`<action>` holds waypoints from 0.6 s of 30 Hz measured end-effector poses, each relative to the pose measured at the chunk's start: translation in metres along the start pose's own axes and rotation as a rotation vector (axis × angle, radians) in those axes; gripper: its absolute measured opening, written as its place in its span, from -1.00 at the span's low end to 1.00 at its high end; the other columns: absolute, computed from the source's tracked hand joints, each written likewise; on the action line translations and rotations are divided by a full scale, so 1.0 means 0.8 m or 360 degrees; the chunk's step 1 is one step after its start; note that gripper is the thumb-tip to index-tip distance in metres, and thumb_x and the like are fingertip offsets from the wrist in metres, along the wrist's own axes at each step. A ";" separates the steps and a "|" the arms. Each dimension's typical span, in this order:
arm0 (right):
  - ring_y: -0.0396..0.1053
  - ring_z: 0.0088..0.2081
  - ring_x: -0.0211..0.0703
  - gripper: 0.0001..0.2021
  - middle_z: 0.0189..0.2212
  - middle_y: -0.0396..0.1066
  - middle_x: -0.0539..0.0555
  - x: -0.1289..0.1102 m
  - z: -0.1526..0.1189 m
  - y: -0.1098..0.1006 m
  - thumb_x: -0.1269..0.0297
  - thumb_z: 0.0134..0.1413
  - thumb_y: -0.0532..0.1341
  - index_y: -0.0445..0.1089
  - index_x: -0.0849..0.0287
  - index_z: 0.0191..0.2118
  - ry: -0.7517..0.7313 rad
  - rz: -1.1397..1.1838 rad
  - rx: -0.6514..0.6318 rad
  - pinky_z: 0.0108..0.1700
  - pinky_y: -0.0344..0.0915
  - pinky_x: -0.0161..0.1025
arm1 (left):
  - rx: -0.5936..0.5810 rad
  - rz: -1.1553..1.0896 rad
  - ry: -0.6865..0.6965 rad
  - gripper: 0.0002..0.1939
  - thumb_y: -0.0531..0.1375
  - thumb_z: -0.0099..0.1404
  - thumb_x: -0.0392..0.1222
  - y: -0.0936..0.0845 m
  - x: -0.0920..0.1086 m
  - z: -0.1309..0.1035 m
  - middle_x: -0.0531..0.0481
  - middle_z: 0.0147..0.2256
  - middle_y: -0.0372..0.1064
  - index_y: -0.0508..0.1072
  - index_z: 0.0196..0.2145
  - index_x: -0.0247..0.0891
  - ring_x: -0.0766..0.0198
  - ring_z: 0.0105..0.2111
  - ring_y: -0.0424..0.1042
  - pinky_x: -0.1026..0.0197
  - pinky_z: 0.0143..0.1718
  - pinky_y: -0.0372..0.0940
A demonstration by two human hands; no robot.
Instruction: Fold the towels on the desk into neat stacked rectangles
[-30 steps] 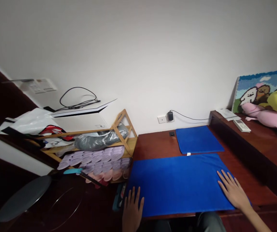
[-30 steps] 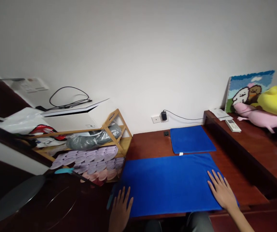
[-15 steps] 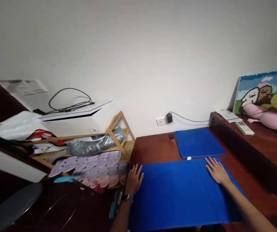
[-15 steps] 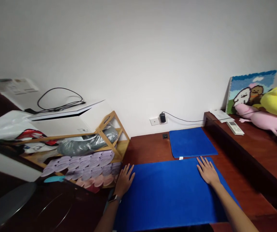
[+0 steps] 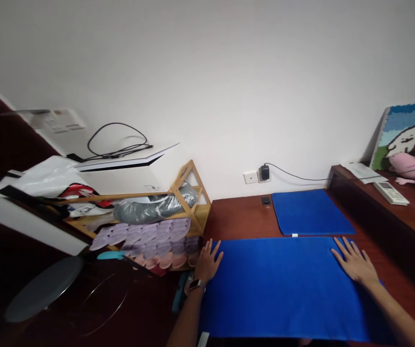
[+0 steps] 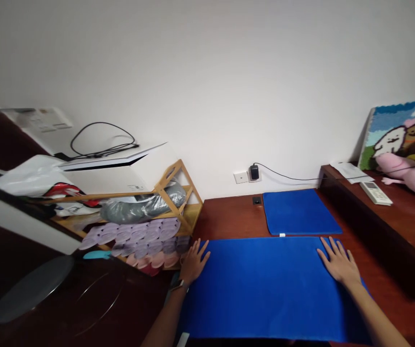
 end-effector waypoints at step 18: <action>-0.16 0.51 0.02 -0.27 0.49 -0.07 0.16 -0.499 -0.107 -0.021 -0.12 0.44 -0.23 -0.03 0.22 0.50 -0.1077 0.0405 -0.0250 0.50 -0.20 0.11 | -0.0076 -0.0163 -0.0107 -0.39 -0.07 0.53 0.23 0.002 0.002 -0.005 -0.04 0.49 -0.06 0.12 0.44 0.10 -0.07 0.47 -0.07 -0.18 0.40 0.02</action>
Point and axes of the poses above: each hand's wrist, its own z-axis towards the middle knuckle, its own y-axis out of the palm, x = y × z, the point moved 6 cm from there along z, towards the middle knuckle
